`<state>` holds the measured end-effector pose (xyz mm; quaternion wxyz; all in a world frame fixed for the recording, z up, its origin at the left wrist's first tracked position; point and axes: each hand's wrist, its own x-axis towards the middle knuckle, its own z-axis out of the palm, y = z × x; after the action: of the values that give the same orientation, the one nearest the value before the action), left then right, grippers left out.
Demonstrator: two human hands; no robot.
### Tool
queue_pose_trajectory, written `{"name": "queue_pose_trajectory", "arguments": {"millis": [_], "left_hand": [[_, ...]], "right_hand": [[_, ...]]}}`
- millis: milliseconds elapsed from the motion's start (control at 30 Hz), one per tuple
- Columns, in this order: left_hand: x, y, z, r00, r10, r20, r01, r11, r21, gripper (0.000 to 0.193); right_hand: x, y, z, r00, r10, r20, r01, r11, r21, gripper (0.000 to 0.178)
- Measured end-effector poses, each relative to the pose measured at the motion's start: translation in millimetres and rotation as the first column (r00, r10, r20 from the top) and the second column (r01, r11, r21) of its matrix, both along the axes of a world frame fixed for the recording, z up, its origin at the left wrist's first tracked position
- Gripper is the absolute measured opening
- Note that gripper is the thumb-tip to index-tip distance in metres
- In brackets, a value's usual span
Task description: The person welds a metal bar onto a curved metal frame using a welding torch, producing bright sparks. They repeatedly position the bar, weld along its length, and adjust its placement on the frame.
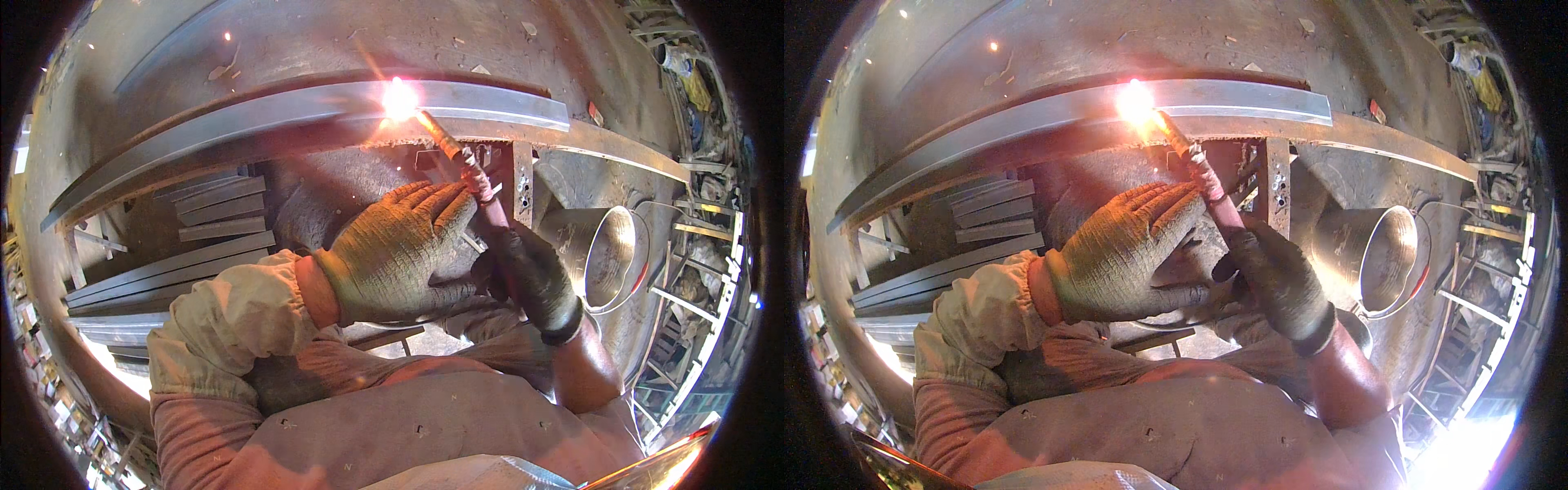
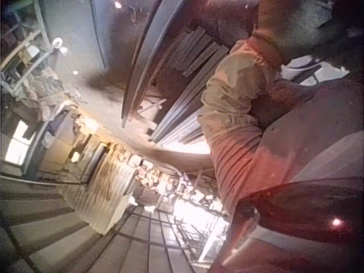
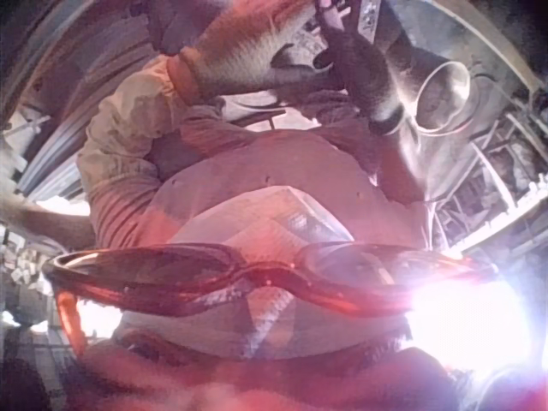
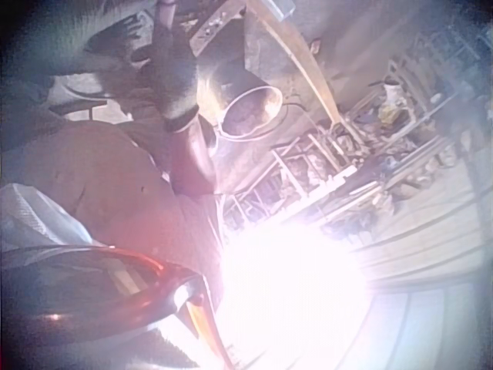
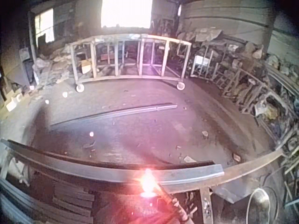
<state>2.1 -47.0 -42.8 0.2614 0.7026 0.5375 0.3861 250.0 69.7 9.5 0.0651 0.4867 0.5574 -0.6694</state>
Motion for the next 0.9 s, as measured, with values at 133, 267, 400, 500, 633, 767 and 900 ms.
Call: {"name": "queue_pose_trajectory", "arguments": {"millis": [133,267,400,500,633,767,900], "left_hand": [[-2,-8,-1,0.995,0.001,-0.096,-0.007,0.998,-0.061,0.094],[-5,-13,-4,0.991,-0.022,-0.135,-0.007,0.979,-0.206,0.094],[-6,-15,-1,0.991,0.002,-0.134,-0.036,0.968,-0.248,0.093],[-7,-15,1,0.987,0.018,-0.16,-0.054,0.972,-0.23,0.092],[-7,-14,2,0.981,0.015,-0.191,-0.066,0.962,-0.264,0.092],[-4,-16,-5,0.978,0.033,-0.205,-0.082,0.968,-0.236,0.087],[-5,-17,4,0.972,0.039,-0.234,-0.082,0.981,-0.177,0.089]], "right_hand": [[-15,-14,-6,0.998,0.026,0.063,-0.037,0.982,0.187,0.053],[-17,-14,-31,0.994,0.109,-0.016,-0.101,0.958,0.27,0.052],[-23,-12,-36,0.992,0.118,-0.042,-0.1,0.946,0.307,0.041],[-18,-16,-49,0.989,0.116,-0.097,-0.071,0.923,0.377,0.04],[-23,-17,-44,0.992,0.118,-0.054,-0.087,0.915,0.393,0.038],[-21,-18,-51,0.992,0.12,-0.044,-0.091,0.904,0.417,0.038],[-14,-15,-61,0.971,0.228,-0.076,-0.157,0.841,0.517,0.045]]}}
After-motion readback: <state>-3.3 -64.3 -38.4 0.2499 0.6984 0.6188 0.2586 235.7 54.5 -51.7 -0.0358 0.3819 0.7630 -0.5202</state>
